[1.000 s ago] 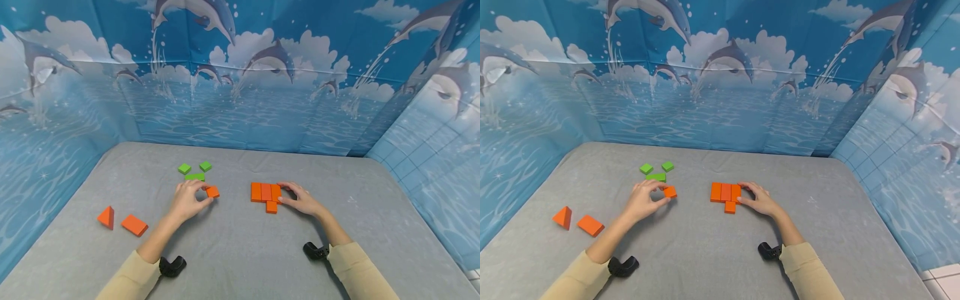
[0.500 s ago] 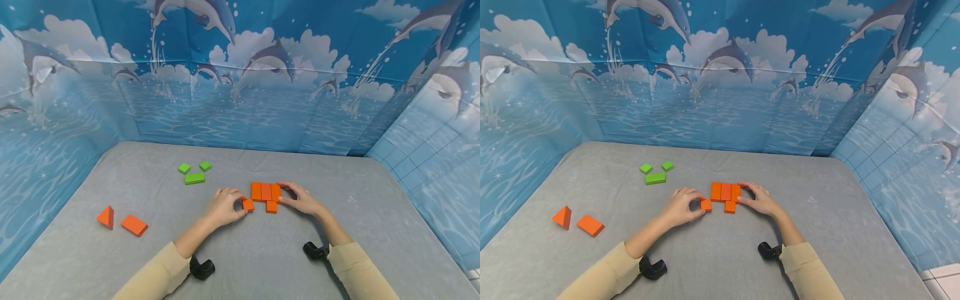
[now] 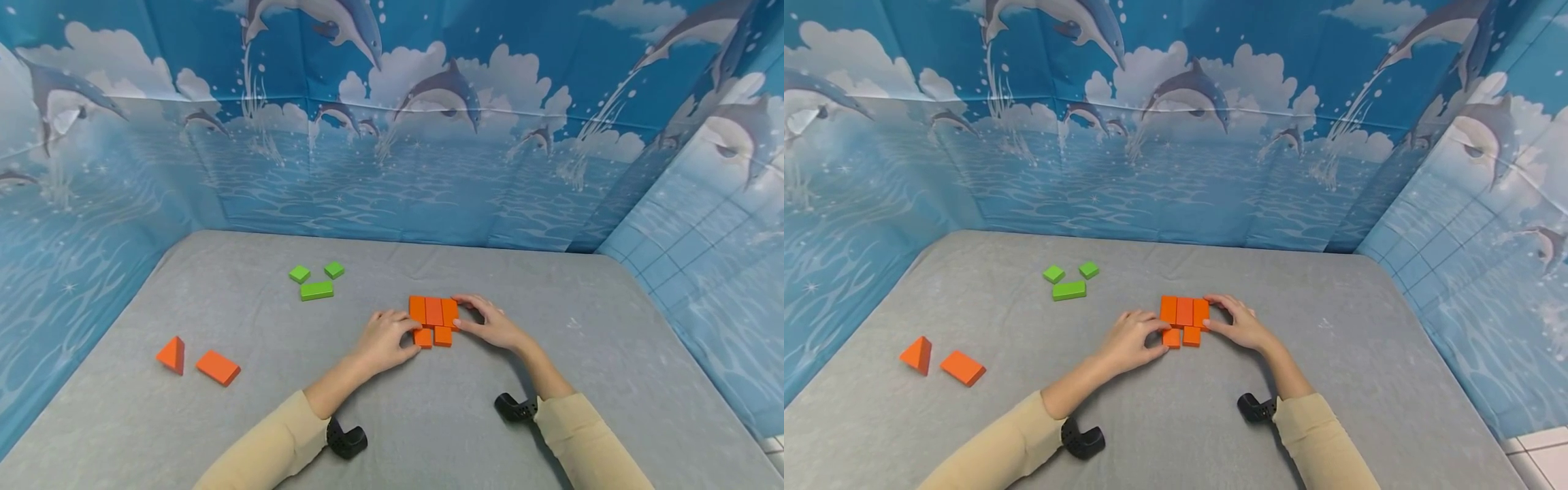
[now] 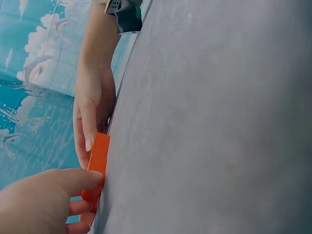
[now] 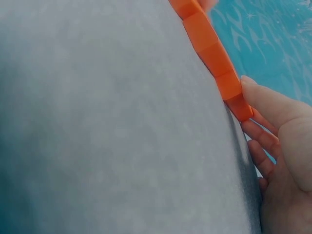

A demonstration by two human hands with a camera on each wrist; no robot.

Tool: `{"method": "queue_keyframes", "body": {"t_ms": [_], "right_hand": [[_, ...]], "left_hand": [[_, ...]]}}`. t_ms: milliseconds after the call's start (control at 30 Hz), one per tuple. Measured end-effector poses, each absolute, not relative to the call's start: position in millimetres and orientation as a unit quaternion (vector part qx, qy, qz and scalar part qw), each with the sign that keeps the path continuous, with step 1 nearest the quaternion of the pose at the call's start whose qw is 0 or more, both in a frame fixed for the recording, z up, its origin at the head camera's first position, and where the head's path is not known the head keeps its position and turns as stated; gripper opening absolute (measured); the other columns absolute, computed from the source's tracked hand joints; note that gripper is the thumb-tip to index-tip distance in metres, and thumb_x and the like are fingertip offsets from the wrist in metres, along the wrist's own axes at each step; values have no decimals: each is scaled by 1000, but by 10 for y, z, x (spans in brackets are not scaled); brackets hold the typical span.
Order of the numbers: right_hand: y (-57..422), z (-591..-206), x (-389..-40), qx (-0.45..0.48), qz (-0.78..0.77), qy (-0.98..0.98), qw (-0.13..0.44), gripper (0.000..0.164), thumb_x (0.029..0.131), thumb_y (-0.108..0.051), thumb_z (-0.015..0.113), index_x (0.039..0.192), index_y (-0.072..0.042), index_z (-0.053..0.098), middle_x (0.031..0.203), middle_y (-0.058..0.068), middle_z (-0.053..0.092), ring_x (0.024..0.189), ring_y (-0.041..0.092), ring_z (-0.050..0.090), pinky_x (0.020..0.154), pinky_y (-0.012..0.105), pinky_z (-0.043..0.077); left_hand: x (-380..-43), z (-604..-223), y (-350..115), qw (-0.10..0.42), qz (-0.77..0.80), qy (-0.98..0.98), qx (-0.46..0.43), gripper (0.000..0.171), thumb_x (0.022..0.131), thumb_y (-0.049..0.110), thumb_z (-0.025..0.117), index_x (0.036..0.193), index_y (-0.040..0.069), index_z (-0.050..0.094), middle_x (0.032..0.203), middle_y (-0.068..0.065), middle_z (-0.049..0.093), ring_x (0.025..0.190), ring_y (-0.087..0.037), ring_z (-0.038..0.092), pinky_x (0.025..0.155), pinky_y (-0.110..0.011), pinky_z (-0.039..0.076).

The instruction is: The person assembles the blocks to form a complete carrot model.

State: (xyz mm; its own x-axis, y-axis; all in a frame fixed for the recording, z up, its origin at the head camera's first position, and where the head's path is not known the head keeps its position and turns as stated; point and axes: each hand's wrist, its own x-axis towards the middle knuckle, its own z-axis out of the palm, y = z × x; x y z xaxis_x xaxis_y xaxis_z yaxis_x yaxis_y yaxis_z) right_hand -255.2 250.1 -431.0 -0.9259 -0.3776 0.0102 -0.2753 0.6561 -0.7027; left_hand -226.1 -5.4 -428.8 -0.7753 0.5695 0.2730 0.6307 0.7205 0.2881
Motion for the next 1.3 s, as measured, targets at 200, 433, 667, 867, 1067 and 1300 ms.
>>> {"method": "queue_keyframes", "body": {"t_ms": [200,433,667,867,1067,1300], "right_hand": [[2501,-4298,-2552,-181,-370,909,67,53,88,-33,60,134,-11,44,133,14,44,121,33,38,95,65,12],[2503,-4298,-2558,-180,-369,910,66,53,88,-34,60,134,-11,44,132,14,44,121,33,38,95,65,13],[2502,-4312,-2568,-178,-369,910,66,53,88,-34,60,133,-11,45,133,15,44,122,34,37,95,63,13],[2504,-4320,-2564,-182,-373,907,66,52,88,-33,60,133,-11,45,133,14,44,122,34,37,95,63,14],[2507,-4329,-2562,-181,-374,907,65,51,88,-32,60,133,-11,45,133,14,44,122,34,37,95,64,13],[2496,-4307,-2552,-178,-375,907,68,53,88,-34,60,133,-11,45,133,15,44,122,35,36,95,64,12]], "left_hand": [[-2255,-4306,-37,97,-178,-924,-326,32,81,35,68,111,22,66,102,3,61,93,-15,53,83,-35,38],[-2245,-4323,2,125,-183,-915,-337,25,82,33,68,105,24,70,94,6,61,85,-13,53,81,-33,39],[-2248,-4352,35,150,-177,-913,-335,25,80,33,69,103,24,70,90,6,60,82,-11,53,79,-30,39],[-2245,-4364,43,158,-184,-910,-336,25,80,32,70,103,22,70,90,5,60,81,-12,54,80,-31,39],[-2242,-4372,53,158,-183,-914,-327,25,81,32,69,104,22,70,93,4,61,84,-14,55,82,-32,39],[-2248,-4410,71,174,-189,-911,-322,24,80,31,70,102,20,70,92,4,63,82,-13,55,80,-33,40]]}}
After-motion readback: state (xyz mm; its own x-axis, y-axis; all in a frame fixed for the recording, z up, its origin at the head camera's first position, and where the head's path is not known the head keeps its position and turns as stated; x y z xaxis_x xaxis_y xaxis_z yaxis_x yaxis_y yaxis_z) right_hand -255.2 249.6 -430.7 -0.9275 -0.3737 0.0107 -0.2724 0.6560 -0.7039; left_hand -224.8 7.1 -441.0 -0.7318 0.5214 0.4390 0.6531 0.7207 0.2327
